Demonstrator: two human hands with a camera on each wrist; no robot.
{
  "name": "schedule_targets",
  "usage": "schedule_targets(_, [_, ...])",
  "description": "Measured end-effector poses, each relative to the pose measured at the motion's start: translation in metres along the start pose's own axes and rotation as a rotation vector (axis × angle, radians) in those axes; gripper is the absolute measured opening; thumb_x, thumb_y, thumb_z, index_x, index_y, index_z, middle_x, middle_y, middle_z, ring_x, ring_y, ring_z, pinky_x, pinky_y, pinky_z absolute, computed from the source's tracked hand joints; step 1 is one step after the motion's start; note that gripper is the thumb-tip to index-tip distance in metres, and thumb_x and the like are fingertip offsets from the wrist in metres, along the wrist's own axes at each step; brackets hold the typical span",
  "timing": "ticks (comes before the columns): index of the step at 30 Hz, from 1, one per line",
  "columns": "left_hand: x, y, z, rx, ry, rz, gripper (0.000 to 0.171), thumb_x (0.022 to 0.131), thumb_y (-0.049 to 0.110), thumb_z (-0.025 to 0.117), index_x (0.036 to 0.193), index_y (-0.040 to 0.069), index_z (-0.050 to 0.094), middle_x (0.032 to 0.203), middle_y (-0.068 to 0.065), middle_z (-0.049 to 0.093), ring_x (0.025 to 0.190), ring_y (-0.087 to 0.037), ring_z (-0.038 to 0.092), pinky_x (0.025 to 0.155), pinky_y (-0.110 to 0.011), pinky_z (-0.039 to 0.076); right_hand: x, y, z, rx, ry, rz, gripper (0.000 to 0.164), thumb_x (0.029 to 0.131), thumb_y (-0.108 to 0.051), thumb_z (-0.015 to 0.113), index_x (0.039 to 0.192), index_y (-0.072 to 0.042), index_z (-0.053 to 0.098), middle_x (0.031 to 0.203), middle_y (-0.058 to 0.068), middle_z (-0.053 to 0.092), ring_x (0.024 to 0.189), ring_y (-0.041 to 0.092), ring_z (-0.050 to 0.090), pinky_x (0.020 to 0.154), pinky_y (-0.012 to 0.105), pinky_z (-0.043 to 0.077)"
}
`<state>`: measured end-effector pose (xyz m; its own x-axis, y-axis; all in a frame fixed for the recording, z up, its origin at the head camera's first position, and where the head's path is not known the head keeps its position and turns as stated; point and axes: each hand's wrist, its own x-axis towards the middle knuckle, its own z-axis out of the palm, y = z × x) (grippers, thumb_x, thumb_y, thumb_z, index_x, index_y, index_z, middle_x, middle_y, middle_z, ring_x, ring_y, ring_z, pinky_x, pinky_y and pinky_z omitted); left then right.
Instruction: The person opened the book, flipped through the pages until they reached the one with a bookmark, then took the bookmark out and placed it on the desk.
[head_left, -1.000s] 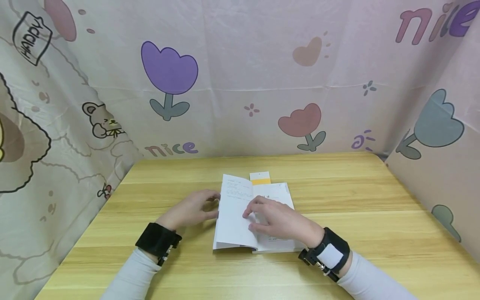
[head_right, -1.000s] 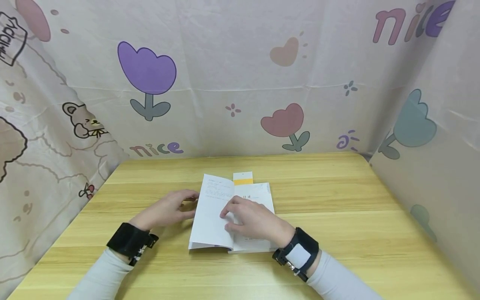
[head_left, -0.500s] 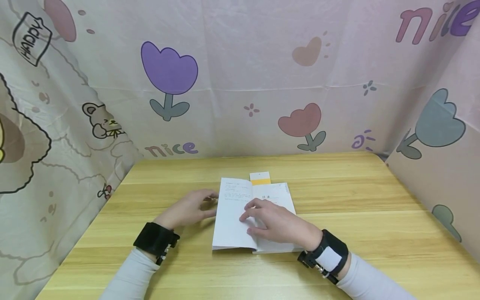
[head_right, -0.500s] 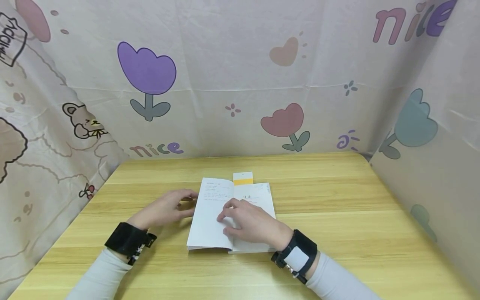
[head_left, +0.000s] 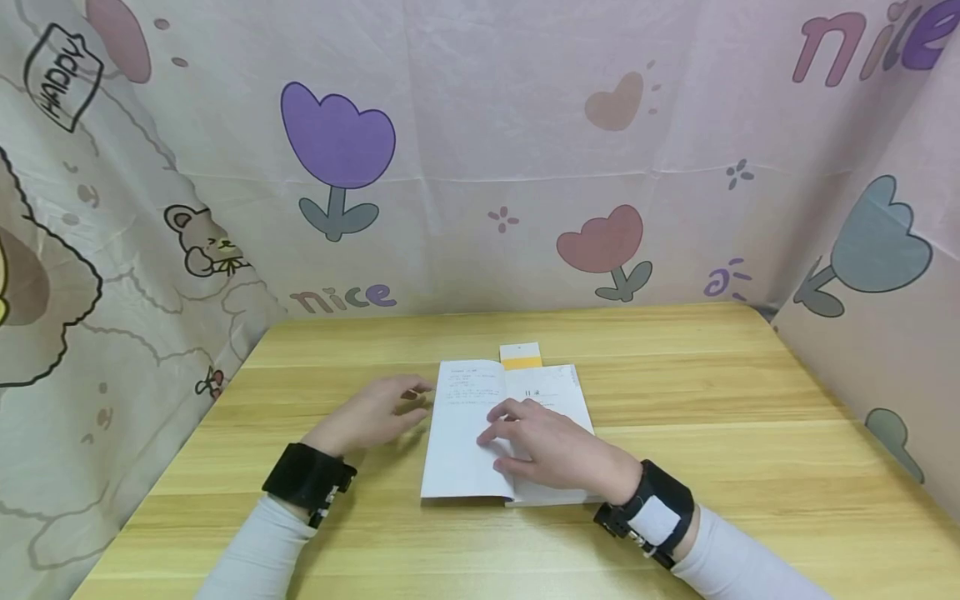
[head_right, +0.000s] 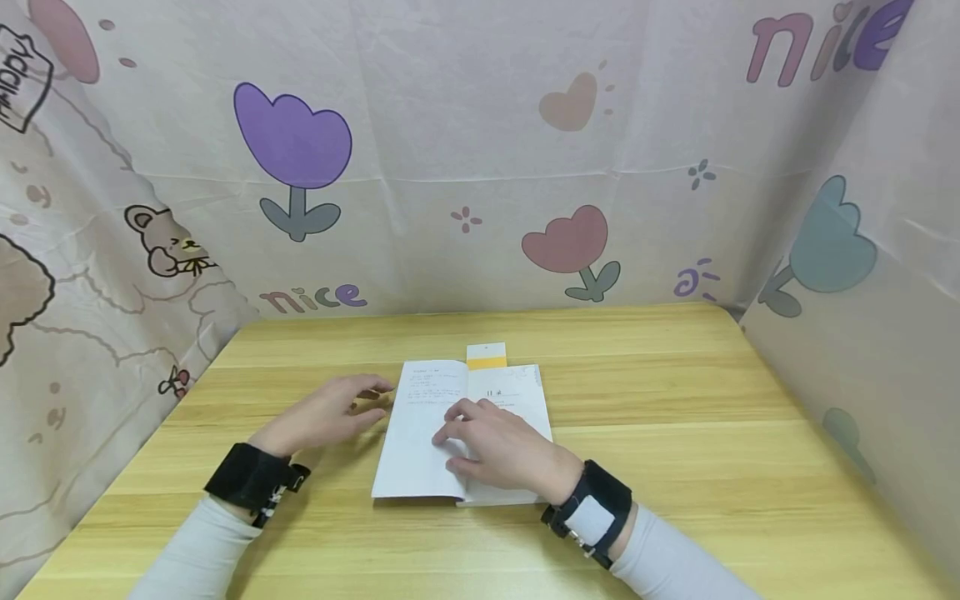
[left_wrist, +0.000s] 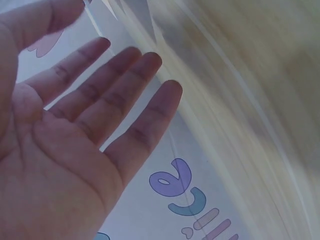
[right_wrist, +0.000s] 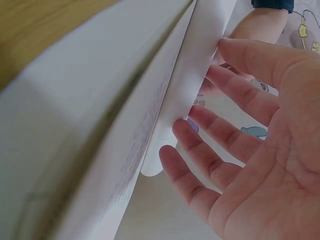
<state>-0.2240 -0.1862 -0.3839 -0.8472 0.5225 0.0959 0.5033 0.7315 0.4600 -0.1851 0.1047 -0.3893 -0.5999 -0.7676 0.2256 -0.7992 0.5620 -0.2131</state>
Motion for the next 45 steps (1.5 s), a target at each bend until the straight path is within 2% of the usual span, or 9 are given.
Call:
schedule_targets(6, [-0.001, 0.004, -0.002, 0.04, 0.062, 0.005, 0.046, 0.091, 0.022, 0.065, 0.134, 0.008, 0.055, 0.131, -0.01, 0.056, 0.118, -0.027, 0.051, 0.096, -0.045, 0.042, 0.001, 0.0, 0.001, -0.005, -0.015, -0.003, 0.03, 0.089, -0.033, 0.068, 0.117, -0.023, 0.07, 0.126, 0.001, 0.054, 0.107, 0.017, 0.051, 0.107, 0.054, 0.025])
schedule_targets(11, [0.001, 0.013, 0.002, 0.095, 0.073, 0.062, 0.05, 0.09, 0.028, 0.066, 0.136, 0.011, 0.054, 0.139, -0.01, 0.049, 0.127, -0.026, 0.043, 0.103, -0.047, 0.035, 0.001, -0.001, 0.001, -0.007, -0.021, -0.011, 0.03, 0.089, -0.032, 0.068, 0.117, -0.022, 0.07, 0.126, 0.002, 0.055, 0.102, 0.017, 0.05, 0.107, 0.052, 0.027])
schedule_targets(14, [0.004, 0.018, 0.008, 0.136, 0.061, 0.101, 0.054, 0.089, 0.029, 0.067, 0.137, 0.01, 0.053, 0.14, -0.012, 0.048, 0.128, -0.028, 0.042, 0.104, -0.047, 0.034, 0.001, 0.0, 0.002, -0.008, -0.019, -0.021, 0.03, 0.09, -0.033, 0.067, 0.118, -0.022, 0.07, 0.126, 0.002, 0.055, 0.102, 0.017, 0.05, 0.106, 0.052, 0.027])
schedule_targets(18, [0.006, 0.022, 0.018, 0.143, 0.018, 0.145, 0.058, 0.089, 0.033, 0.068, 0.14, 0.01, 0.051, 0.142, -0.012, 0.046, 0.129, -0.027, 0.041, 0.104, -0.045, 0.033, 0.001, 0.001, 0.003, -0.007, -0.025, -0.024, 0.031, 0.09, -0.032, 0.067, 0.119, -0.022, 0.069, 0.127, 0.002, 0.055, 0.105, 0.018, 0.05, 0.107, 0.051, 0.027])
schedule_targets(20, [0.006, 0.024, 0.022, 0.139, -0.011, 0.162, 0.06, 0.089, 0.034, 0.067, 0.141, 0.01, 0.049, 0.144, -0.012, 0.045, 0.13, -0.026, 0.04, 0.105, -0.044, 0.032, 0.001, 0.0, 0.002, -0.007, -0.029, -0.019, 0.031, 0.09, -0.033, 0.067, 0.119, -0.022, 0.069, 0.127, 0.001, 0.055, 0.106, 0.018, 0.05, 0.105, 0.047, 0.031])
schedule_targets(25, [0.004, 0.028, 0.028, 0.127, -0.086, 0.126, 0.065, 0.089, 0.04, 0.066, 0.144, 0.013, 0.046, 0.145, -0.008, 0.043, 0.131, -0.023, 0.039, 0.105, -0.043, 0.033, 0.001, -0.001, 0.002, -0.007, -0.039, -0.007, 0.03, 0.091, -0.034, 0.065, 0.118, -0.022, 0.07, 0.128, 0.001, 0.056, 0.111, 0.018, 0.05, 0.101, 0.04, 0.038])
schedule_targets(29, [0.003, 0.028, 0.03, 0.106, -0.118, 0.089, 0.067, 0.089, 0.042, 0.066, 0.145, 0.014, 0.045, 0.145, -0.007, 0.043, 0.131, -0.023, 0.039, 0.104, -0.043, 0.034, 0.001, -0.002, 0.0, -0.007, -0.042, -0.004, 0.029, 0.091, -0.033, 0.066, 0.116, -0.021, 0.071, 0.128, 0.001, 0.057, 0.113, 0.018, 0.05, 0.102, 0.04, 0.038])
schedule_targets(38, [0.004, 0.026, 0.033, 0.084, -0.139, 0.097, 0.067, 0.09, 0.044, 0.064, 0.146, 0.014, 0.043, 0.147, -0.009, 0.041, 0.131, -0.023, 0.038, 0.103, -0.043, 0.036, -0.001, 0.0, -0.005, 0.02, -0.054, 0.0, 0.029, 0.091, -0.035, 0.065, 0.116, -0.021, 0.07, 0.132, 0.002, 0.055, 0.118, 0.017, 0.05, 0.099, 0.038, 0.041])
schedule_targets(45, [0.005, 0.026, 0.034, 0.096, -0.142, 0.111, 0.065, 0.091, 0.044, 0.063, 0.146, 0.014, 0.043, 0.147, -0.01, 0.04, 0.133, -0.024, 0.036, 0.105, -0.043, 0.033, -0.004, 0.004, -0.013, 0.089, -0.095, 0.04, 0.033, 0.091, -0.036, 0.064, 0.12, -0.021, 0.067, 0.129, -0.002, 0.055, 0.111, 0.012, 0.054, 0.091, 0.033, 0.047])
